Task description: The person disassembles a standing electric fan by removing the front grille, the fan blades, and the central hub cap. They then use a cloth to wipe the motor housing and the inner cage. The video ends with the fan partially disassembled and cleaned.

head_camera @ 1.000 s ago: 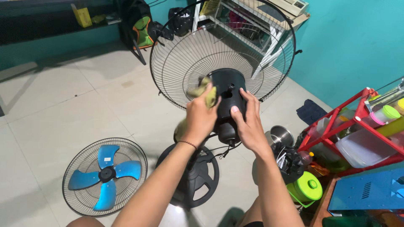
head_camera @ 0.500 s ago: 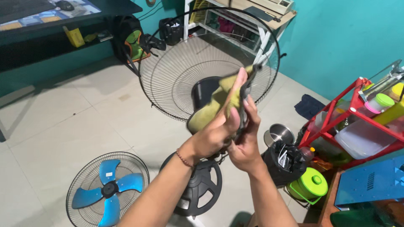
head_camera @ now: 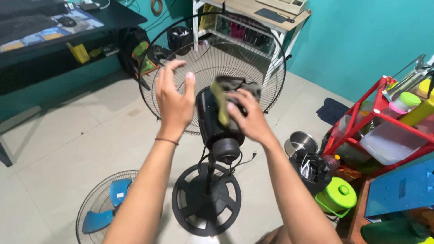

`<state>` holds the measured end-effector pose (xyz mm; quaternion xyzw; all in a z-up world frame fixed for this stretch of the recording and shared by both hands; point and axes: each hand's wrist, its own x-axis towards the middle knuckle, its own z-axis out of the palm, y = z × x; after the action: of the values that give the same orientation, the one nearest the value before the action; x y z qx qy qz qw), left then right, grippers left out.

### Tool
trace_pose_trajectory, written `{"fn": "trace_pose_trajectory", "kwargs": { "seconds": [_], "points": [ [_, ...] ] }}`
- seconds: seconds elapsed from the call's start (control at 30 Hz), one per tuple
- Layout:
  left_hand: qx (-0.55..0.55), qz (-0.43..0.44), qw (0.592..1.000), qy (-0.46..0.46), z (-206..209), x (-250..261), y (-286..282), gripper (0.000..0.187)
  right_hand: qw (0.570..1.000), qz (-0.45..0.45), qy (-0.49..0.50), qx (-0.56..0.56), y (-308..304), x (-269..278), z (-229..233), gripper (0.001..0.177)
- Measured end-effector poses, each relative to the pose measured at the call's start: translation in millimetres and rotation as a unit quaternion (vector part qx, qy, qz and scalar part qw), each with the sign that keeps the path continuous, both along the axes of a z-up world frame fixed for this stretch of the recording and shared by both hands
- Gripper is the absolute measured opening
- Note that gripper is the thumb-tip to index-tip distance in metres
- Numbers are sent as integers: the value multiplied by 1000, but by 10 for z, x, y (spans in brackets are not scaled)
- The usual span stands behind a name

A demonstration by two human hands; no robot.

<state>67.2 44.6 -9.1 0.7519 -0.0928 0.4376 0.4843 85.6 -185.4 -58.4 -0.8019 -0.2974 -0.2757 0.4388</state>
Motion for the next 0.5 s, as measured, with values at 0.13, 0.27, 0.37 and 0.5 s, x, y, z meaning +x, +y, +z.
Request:
{"fn": "trace_pose_trajectory", "kwargs": {
  "seconds": [0.13,0.27,0.37,0.5],
  "points": [
    [103,87,989,-54,48,423,229,44,984,-88,154,18,-41,-70,-105,36],
    [148,123,981,-26,199,788,422,53,948,-187,256,-11,-183,-134,167,33],
    [185,92,978,4,347,1008,447,56,969,-203,81,113,-112,-87,519,29],
    [248,57,967,22,452,1239,229,55,965,-154,-211,-22,136,258,1023,32]
  ]
}}
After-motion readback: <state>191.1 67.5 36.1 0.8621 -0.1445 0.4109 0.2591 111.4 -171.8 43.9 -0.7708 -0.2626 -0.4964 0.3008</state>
